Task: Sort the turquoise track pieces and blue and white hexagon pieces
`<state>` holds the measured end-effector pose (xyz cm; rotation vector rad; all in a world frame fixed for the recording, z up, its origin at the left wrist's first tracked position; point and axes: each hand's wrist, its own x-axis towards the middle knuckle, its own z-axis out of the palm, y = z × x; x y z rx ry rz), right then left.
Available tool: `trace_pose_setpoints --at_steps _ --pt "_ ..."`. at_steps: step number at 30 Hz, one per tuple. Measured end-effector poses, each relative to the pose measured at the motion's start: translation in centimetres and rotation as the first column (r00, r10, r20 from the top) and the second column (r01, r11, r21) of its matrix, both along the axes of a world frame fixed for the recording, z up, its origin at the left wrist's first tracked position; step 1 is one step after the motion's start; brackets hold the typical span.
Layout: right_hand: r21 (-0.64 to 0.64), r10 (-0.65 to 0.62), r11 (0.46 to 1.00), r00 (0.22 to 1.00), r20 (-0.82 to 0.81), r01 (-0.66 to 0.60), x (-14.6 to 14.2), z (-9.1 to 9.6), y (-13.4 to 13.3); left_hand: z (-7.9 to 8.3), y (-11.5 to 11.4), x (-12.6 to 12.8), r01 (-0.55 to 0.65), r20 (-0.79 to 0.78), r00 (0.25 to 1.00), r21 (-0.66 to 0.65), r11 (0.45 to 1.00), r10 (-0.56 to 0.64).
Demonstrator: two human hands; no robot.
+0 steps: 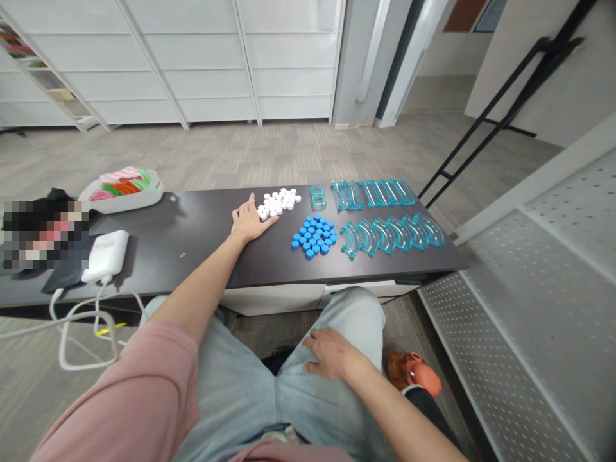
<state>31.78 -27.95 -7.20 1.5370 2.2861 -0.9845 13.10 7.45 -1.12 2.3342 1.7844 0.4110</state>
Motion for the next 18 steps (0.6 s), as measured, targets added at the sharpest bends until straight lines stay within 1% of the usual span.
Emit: trace_pose_setpoints --at_steps 4,6,9,12,14,15,16,17,18 --pt "0.004 -0.001 1.000 1.000 0.000 0.001 0.0 0.0 0.1 0.1 -0.2 -0.1 -0.016 0.115 0.993 0.006 1.000 0.015" --pt "0.004 0.002 1.000 1.000 0.003 -0.002 0.1 0.1 0.1 0.3 -0.5 -0.1 -0.036 0.155 0.987 0.032 0.999 0.030" --pt "0.008 0.001 1.000 1.000 0.010 -0.001 0.0 0.5 0.2 0.6 -1.0 0.1 -0.056 0.166 0.986 0.125 0.991 0.035" --pt "0.020 -0.004 1.000 1.000 0.019 0.004 0.0 1.0 0.1 1.2 -2.0 0.5 -0.030 0.146 0.989 0.221 0.975 -0.002" --pt "0.026 -0.001 1.000 1.000 0.026 0.000 0.0 1.3 0.1 1.7 -3.6 0.9 -0.019 0.163 0.986 0.253 0.967 -0.023" --pt "0.021 0.002 1.000 1.000 0.028 -0.002 0.0 1.5 0.0 2.0 -4.8 0.9 -0.016 0.181 0.983 0.262 0.965 -0.033" --pt "0.009 0.003 1.000 1.000 0.028 -0.003 0.0 1.7 -0.1 2.3 -6.3 0.8 -0.007 0.199 0.979 0.265 0.964 -0.048" --pt "-0.007 0.001 1.000 1.000 0.025 0.000 0.1 2.0 -0.1 2.5 -8.2 0.5 0.030 0.207 0.975 0.263 0.964 -0.087" --pt "-0.027 -0.005 1.000 1.000 0.020 0.005 0.1 2.2 -0.3 2.7 -10.5 -0.1 0.104 0.204 0.966 0.258 0.961 -0.159"
